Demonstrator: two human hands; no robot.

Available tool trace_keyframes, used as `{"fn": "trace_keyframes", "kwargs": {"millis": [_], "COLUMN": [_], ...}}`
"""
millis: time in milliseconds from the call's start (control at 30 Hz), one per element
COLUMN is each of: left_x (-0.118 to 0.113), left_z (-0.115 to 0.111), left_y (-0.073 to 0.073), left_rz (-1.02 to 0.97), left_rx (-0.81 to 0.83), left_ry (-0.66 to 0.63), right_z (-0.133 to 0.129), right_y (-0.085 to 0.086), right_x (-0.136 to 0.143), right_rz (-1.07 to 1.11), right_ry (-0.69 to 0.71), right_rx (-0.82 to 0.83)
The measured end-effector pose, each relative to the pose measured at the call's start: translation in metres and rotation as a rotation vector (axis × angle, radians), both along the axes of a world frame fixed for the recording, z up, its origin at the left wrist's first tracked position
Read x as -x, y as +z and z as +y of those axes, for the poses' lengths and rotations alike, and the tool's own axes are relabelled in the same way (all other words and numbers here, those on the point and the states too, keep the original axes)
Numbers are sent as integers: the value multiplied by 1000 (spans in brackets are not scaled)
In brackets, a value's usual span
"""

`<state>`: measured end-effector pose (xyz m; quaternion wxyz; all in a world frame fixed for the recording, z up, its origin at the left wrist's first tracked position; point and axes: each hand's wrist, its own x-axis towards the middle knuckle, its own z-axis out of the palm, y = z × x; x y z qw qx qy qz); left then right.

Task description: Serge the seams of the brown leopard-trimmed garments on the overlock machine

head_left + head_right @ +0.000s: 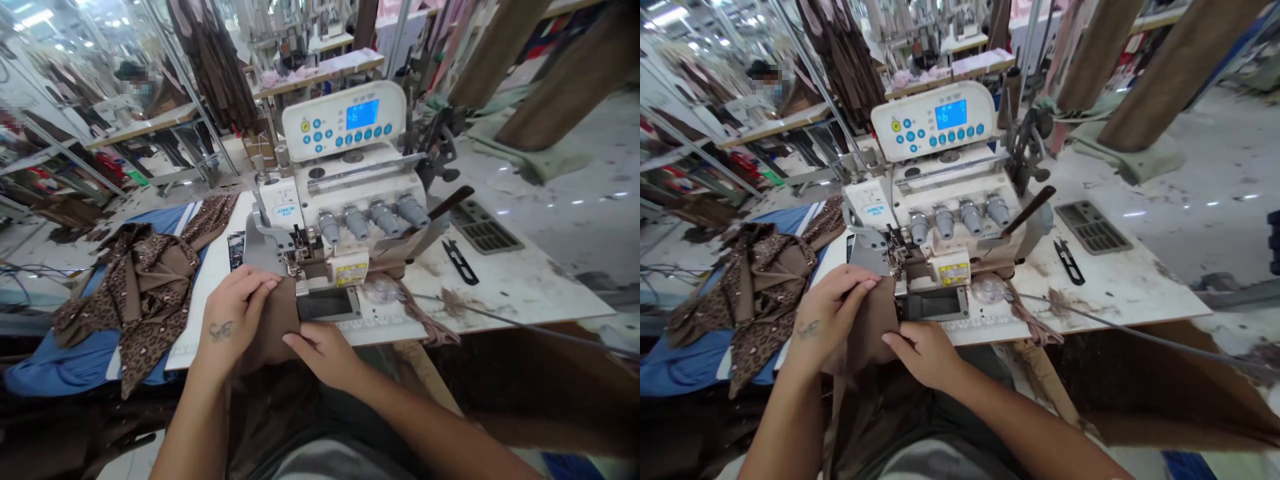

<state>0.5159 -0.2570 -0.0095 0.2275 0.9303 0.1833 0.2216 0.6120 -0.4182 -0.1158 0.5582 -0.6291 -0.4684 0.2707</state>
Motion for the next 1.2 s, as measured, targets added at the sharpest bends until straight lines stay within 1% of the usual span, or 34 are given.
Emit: {"fn": "trace_keyframes", "kwargs": {"millis": [67,167,267,333,433,500,567,600,667,733,767,800,833,867,900,933,967,1000,1067,1100,1200], "left_x": [-4,-10,-16,-22,-31,-35,-34,-31,-15,13,30,49,69,88,106,121,134,143,153,156,162], "left_z": [4,12,18,20,22,25,29,31,30,20,12,2,-8,-18,-28,-37,-46,-53,-63,-66,-67], "left_y": [-2,-10,-16,-16,-13,-13,-15,-18,-28,-43,-52,-61,-70,-78,-86,-92,-96,-100,-104,-105,-107], "left_rz": [-10,-62,-36,4,27,27,-27,-90,-266,-417,-432,-407,-322,-168,-34,56,106,111,79,47,-55], "left_rx": [-33,-48,78,159,198,211,252,296,404,487,502,510,510,510,524,570,649,749,937,991,1026], "left_ry": [3,55,92,88,70,67,82,108,213,361,428,482,520,521,492,481,487,506,543,564,671], "right_z": [-3,-8,-11,-11,-10,-9,-10,-10,-10,-11,-11,-11,-12,-12,-12,-13,-13,-13,-13,-13,-13], "right_y": [-3,-8,-10,-10,-10,-10,-11,-11,-11,-11,-11,-12,-12,-12,-12,-12,-12,-12,-13,-13,-16], "right_x": [2,3,0,-1,-1,0,2,3,4,4,4,3,3,3,3,3,3,3,4,4,5], "right_rz": [-4,-6,-3,14,58,63,49,43,36,17,-1,-22,-44,-62,-75,-85,-96,-110,-150,-173,-228], "right_ry": [-29,-39,-40,-72,-127,-133,-133,-133,-140,-139,-132,-121,-112,-105,-107,-115,-128,-143,-171,-179,-184], "right_rx": [-6,-30,-74,-95,-82,-68,-58,-53,-44,-47,-56,-70,-85,-98,-109,-114,-119,-124,-143,-151,-158]}}
